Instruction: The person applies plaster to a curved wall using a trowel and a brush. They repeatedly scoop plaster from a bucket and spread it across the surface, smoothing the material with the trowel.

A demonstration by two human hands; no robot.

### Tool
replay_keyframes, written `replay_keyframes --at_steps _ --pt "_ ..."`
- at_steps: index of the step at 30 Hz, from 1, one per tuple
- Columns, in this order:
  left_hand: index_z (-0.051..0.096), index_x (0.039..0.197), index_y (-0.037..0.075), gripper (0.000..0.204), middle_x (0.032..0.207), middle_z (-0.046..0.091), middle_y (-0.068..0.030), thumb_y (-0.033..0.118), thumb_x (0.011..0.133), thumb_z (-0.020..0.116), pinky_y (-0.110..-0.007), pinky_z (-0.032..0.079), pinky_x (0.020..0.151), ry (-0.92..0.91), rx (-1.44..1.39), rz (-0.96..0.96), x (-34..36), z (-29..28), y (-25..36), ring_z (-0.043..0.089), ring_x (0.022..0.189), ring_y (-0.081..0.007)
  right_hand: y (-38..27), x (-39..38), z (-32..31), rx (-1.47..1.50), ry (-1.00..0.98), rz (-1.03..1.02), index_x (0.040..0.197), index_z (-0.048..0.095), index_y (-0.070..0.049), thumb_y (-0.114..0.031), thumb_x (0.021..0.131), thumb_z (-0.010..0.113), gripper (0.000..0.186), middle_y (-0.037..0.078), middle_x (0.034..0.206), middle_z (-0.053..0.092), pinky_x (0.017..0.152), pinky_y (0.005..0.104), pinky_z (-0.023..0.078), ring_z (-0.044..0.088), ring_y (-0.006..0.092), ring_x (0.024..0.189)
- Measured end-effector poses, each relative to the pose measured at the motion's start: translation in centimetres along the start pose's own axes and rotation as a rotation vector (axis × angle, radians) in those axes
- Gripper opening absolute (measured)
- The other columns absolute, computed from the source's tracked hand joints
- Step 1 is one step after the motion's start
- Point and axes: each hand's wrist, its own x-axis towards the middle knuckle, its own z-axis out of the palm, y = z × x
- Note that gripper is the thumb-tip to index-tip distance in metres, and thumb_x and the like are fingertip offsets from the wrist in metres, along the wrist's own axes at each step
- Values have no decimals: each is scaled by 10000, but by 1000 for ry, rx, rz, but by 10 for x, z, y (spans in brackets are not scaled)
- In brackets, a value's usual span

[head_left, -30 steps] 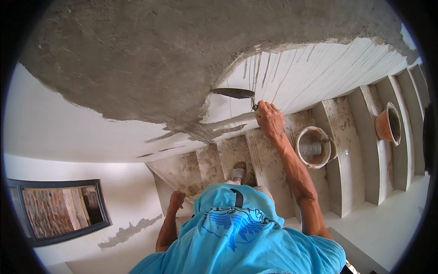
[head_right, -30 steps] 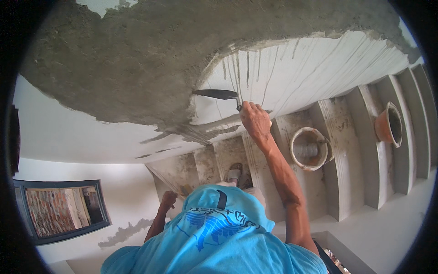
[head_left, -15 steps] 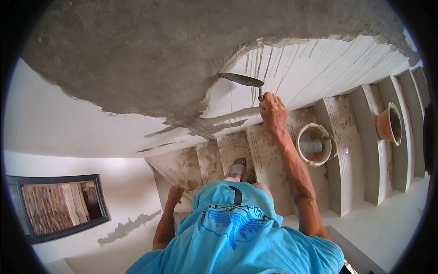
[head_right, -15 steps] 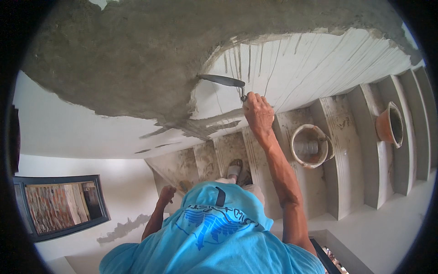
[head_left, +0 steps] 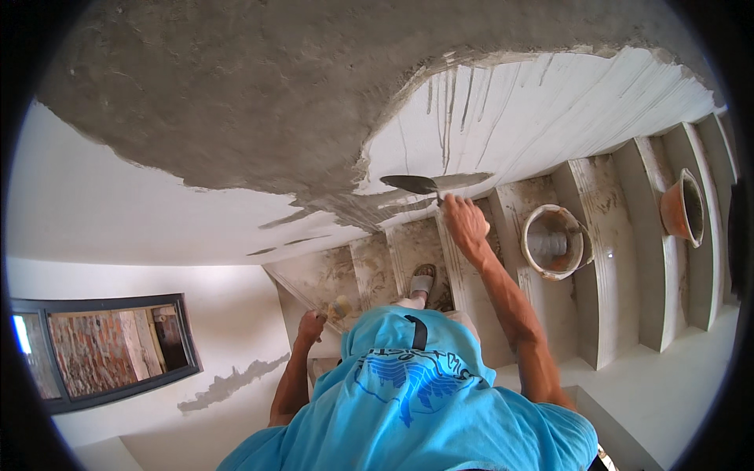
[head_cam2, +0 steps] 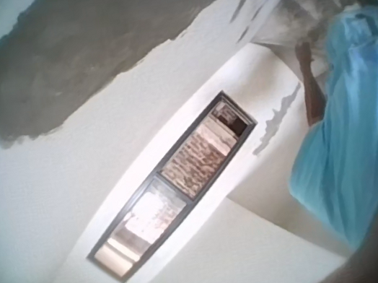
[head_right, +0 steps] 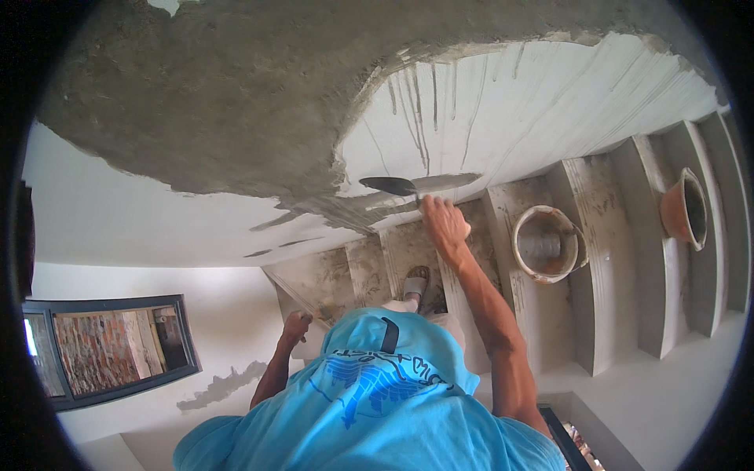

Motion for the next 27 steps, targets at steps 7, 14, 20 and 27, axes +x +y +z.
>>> replay_keyframes --at_steps 7,14,20,27 --pt "607 835 -33 295 653 528 -93 248 921 596 -355 477 395 -50 51 184 7 4 40 567 487 -206 52 -129 52 226 -104 396 946 576 -30 -144 797 631 195 228 860 676 725 526 514 653 447 813" --pt "625 1004 -3 315 705 489 -9 307 970 577 -281 431 414 -359 -11 217 25 65 201 474 533 -115 82 -299 96 398 -73 808 942 594 16 -187 759 644 277 255 817 654 660 491 519 628 440 703" --pt "596 1056 -9 331 711 502 -13 314 999 551 -272 431 406 -630 133 555 25 171 338 516 549 -103 51 -356 39 958 54 1308 856 555 -14 -237 807 588 231 93 676 545 473 356 469 568 167 546" --pt "628 972 -6 285 734 632 -184 273 949 572 -465 508 627 -601 416 1152 41 319 408 644 688 -340 23 -442 82 846 302 1319 874 558 -1 -232 775 584 252 50 637 525 423 321 449 532 147 478"
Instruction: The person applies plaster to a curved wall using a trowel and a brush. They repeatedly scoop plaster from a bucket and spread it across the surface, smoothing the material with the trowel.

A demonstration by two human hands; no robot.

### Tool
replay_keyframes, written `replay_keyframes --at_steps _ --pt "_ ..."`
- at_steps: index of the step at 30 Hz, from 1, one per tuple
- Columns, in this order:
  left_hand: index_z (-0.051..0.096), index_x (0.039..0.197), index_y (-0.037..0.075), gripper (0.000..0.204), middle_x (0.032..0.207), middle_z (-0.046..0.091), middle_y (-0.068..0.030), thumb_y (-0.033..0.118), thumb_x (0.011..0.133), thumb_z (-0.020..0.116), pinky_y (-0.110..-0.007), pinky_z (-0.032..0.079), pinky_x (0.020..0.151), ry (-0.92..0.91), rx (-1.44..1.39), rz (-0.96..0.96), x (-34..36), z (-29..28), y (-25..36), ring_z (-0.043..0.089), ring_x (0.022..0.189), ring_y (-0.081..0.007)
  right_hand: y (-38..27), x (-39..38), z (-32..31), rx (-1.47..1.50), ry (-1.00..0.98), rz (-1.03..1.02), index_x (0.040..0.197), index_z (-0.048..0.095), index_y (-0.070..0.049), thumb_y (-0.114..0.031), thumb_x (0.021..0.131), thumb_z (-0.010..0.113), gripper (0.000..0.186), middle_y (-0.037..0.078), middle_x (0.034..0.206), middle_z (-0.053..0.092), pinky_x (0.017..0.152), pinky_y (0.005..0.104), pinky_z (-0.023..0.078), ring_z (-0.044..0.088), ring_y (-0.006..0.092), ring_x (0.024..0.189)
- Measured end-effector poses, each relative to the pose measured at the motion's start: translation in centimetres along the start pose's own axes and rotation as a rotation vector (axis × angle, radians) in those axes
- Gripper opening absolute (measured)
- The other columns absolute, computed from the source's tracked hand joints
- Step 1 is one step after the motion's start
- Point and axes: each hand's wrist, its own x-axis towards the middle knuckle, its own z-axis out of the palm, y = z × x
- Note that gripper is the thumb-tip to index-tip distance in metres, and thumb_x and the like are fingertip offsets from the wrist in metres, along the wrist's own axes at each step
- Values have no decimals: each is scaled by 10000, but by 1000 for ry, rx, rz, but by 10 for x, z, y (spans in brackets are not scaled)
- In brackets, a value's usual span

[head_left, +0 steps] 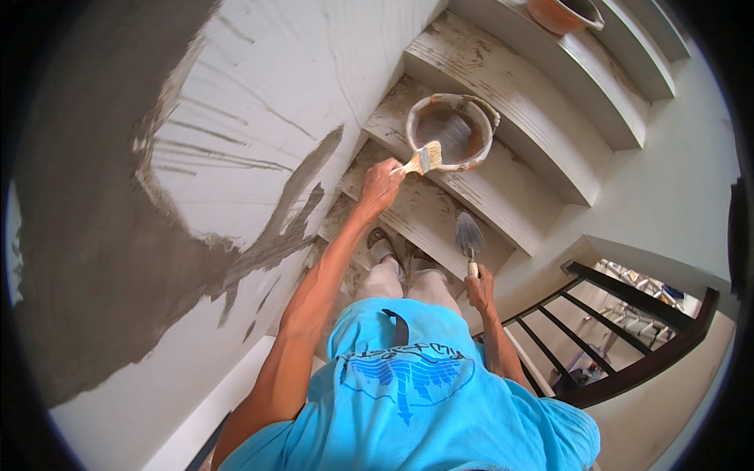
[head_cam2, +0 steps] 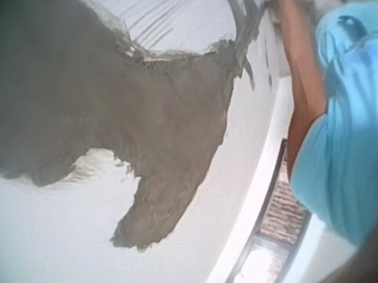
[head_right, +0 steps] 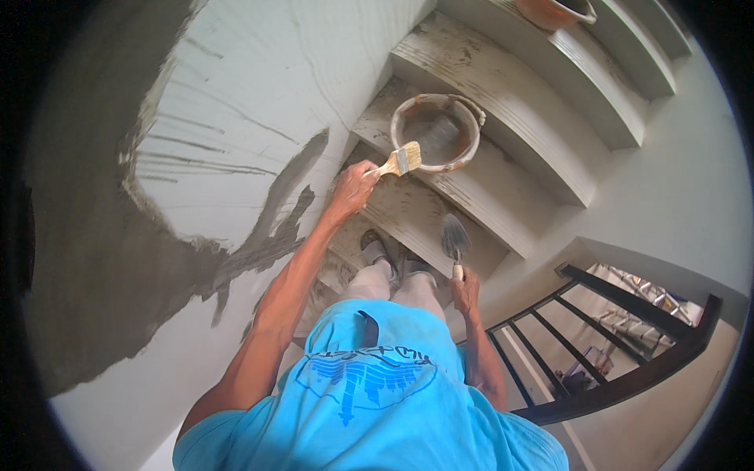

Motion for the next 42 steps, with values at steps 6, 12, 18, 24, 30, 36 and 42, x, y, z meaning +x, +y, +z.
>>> replay_keyframes --at_steps 6,12,18,24,30,36,42 --pt "658 931 -7 239 827 662 -262 217 920 574 -530 507 720 -57 416 83 78 73 17 652 817 -462 -17 -58 7 209 167 274 911 570 7 -189 763 579 245 54 642 529 427 320 458 534 151 482" --pt "699 924 -16 198 893 713 -238 130 877 575 -500 556 760 -175 642 325 134 147 -12 700 894 -437 -9 -90 5 230 210 360 990 593 9 -142 779 600 259 62 668 550 448 328 454 542 149 507" --pt "756 928 0 213 940 726 -237 94 858 577 -472 572 788 -356 757 245 166 193 -45 718 919 -400 -4 -97 1 158 248 293 991 575 23 -232 756 589 348 73 693 536 498 334 451 526 162 549" --pt "767 979 29 232 1014 731 -215 104 869 578 -451 577 816 -294 715 119 181 206 -43 717 971 -376 17 -79 3 38 312 175 1152 621 7 -183 742 605 453 135 761 598 587 373 483 577 226 608" --pt "744 981 0 255 1034 701 -275 146 878 562 -504 554 839 -285 659 137 179 200 -57 687 1000 -430 -17 -52 3 137 280 159 1165 628 -6 -201 741 590 469 81 745 585 519 331 466 552 162 573" --pt "717 863 12 265 959 696 -264 194 898 529 -516 540 806 -105 447 108 170 179 -60 674 958 -444 -11 -41 9 109 234 125 1138 623 10 -177 775 590 410 117 769 593 582 353 474 570 194 636" --pt "618 964 54 119 695 586 -1 167 988 592 -290 456 436 -208 -798 -437 124 102 -51 525 523 -83 -23 -33 -4 179 122 100 1125 612 10 -197 839 569 356 43 700 560 489 286 450 528 114 547"
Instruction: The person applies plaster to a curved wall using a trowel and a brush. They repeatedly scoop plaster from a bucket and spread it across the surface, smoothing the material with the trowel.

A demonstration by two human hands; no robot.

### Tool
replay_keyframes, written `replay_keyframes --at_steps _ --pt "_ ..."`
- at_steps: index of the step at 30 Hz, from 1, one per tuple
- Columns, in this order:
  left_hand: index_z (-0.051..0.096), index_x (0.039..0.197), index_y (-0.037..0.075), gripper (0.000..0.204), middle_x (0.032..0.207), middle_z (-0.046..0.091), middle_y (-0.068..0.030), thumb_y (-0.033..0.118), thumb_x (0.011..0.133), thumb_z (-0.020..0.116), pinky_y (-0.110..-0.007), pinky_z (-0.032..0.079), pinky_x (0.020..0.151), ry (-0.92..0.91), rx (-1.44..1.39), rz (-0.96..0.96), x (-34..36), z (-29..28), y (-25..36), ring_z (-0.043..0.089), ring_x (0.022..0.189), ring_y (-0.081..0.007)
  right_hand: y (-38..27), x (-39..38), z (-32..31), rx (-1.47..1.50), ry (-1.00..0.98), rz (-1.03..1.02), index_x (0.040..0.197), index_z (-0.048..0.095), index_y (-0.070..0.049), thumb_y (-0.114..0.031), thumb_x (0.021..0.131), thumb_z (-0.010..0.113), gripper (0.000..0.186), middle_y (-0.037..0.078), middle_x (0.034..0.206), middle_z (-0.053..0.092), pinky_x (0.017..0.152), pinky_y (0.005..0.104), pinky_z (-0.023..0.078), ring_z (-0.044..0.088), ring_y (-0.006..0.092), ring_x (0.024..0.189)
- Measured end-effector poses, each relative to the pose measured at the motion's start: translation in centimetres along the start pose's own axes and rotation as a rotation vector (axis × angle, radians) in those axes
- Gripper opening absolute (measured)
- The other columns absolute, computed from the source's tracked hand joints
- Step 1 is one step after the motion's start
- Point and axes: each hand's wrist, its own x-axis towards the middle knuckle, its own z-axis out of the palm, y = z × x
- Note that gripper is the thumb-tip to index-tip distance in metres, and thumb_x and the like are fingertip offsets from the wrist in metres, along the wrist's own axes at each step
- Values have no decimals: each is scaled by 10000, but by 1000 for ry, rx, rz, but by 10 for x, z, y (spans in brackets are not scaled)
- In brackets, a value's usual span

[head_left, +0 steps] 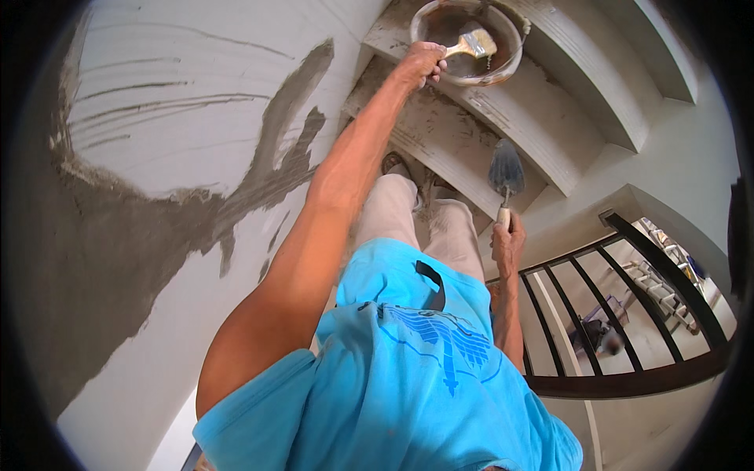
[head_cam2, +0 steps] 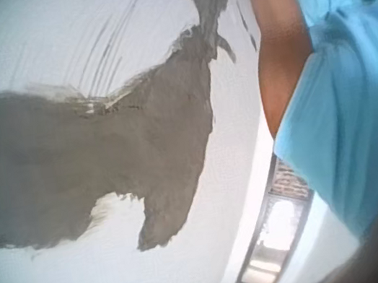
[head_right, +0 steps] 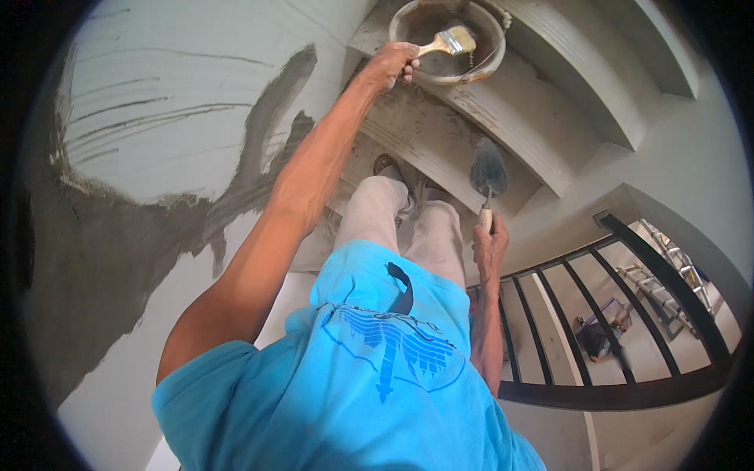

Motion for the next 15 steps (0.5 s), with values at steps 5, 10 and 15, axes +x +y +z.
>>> replay_keyframes --at_steps 5,10,15 --pt "604 1064 16 191 779 630 -22 181 972 635 -261 490 472 -77 -304 72 -85 -46 26 539 521 -96 -20 9 3 160 -51 68 1080 636 20 -141 778 584 346 41 742 562 545 316 429 523 140 623" --pt "595 1109 9 332 790 620 -24 253 913 704 -230 486 513 -86 -128 247 -217 -96 33 576 597 -84 -16 30 5 49 -161 -84 1159 607 -20 -136 832 591 347 16 689 520 452 276 433 514 106 528" --pt "573 1121 31 323 731 502 29 304 961 639 -212 402 433 329 -62 240 -373 -100 58 445 554 -35 -52 35 18 50 -239 -146 1193 596 -8 -202 830 594 411 24 690 534 447 269 449 513 98 519"
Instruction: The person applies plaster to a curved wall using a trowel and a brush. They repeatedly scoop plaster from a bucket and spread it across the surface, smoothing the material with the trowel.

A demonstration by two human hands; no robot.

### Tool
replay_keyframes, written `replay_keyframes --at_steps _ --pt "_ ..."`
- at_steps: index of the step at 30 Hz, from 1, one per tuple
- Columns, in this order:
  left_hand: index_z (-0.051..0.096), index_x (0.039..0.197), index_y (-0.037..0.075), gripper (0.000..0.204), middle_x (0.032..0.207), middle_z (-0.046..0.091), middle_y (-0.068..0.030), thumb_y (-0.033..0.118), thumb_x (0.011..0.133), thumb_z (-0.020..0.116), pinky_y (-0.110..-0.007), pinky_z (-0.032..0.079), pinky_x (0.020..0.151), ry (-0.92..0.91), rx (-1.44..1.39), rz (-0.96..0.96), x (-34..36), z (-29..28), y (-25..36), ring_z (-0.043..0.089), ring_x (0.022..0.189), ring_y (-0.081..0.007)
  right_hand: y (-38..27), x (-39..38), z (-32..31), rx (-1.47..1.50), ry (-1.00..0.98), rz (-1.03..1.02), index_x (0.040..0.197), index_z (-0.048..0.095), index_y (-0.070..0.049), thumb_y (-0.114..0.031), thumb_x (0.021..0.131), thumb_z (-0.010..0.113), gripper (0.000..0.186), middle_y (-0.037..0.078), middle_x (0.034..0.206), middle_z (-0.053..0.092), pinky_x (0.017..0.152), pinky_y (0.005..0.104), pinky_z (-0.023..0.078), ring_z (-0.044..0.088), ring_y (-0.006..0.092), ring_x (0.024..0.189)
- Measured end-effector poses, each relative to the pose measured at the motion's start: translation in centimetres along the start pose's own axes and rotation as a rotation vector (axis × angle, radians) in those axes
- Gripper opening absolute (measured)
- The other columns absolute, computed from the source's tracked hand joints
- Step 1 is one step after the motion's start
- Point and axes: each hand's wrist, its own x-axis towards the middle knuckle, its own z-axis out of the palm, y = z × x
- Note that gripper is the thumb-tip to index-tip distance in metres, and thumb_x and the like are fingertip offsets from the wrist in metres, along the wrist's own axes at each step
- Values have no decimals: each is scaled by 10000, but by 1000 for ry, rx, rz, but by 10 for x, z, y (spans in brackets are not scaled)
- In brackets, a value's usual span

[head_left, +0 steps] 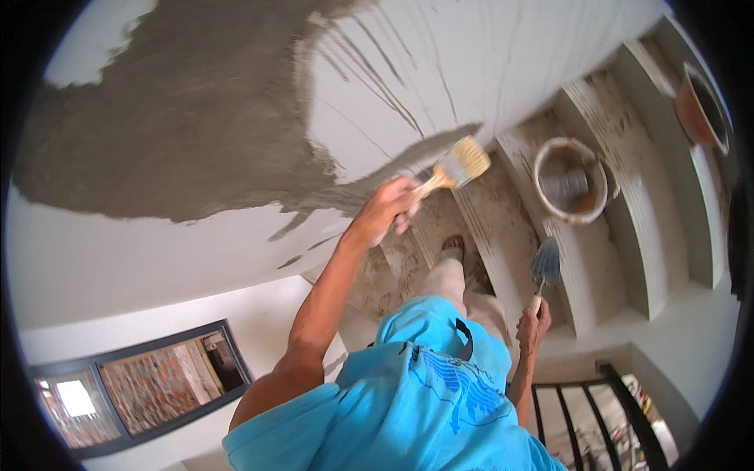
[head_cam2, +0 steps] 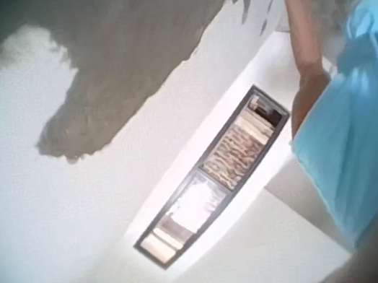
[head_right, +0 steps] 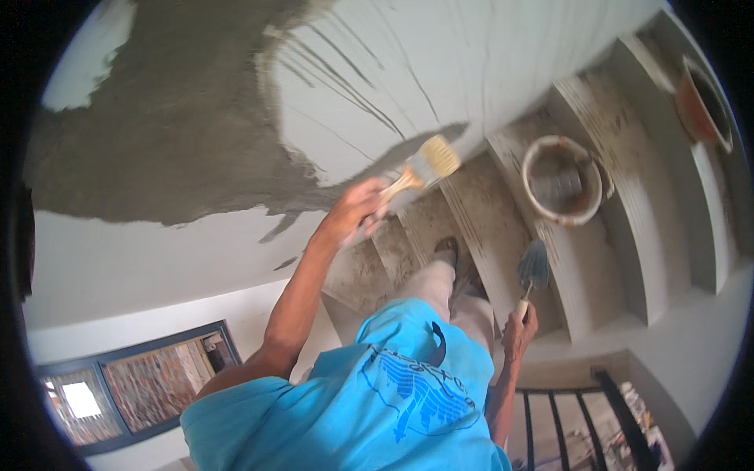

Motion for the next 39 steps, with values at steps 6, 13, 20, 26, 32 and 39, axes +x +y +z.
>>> replay_keyframes --at_steps 6,13,20,26,32,39 --pt "593 1071 85 297 685 468 52 366 984 637 -177 334 392 599 324 94 -140 -63 74 402 515 -19 -55 19 18 -25 -240 -146 1159 618 16 -244 802 575 444 41 682 529 490 301 443 512 121 544" --pt "603 997 54 233 650 488 -31 287 988 624 -347 387 522 862 967 422 -171 -75 173 472 539 -142 -106 40 57 -191 -395 -235 1117 643 0 -241 752 563 445 55 725 550 530 325 445 531 143 589" --pt "611 1012 72 80 687 594 -124 144 978 609 -417 447 575 1177 1473 583 -181 -65 194 577 584 -283 -128 45 79 -261 -499 -401 1103 639 -2 -242 739 579 440 68 724 563 563 349 464 552 163 604" --pt "623 1119 57 218 738 556 -34 249 1038 558 -335 410 572 1364 1201 715 -195 -70 180 487 635 -136 -123 35 71 -184 -614 -261 1081 636 3 -290 745 597 447 72 723 569 547 338 463 568 158 612" --pt "583 1070 66 154 780 619 -206 195 988 600 -489 441 606 1099 1351 383 -164 -101 94 608 702 -416 -147 42 90 -151 -766 -429 1071 635 5 -308 754 609 446 52 745 575 545 320 472 565 140 609" --pt "603 1093 32 261 886 669 -235 264 976 585 -491 503 793 1103 1178 -83 -247 -152 -162 636 882 -436 -154 18 60 -171 -697 -172 1066 633 -3 -221 764 597 374 54 753 575 579 319 468 571 146 636"
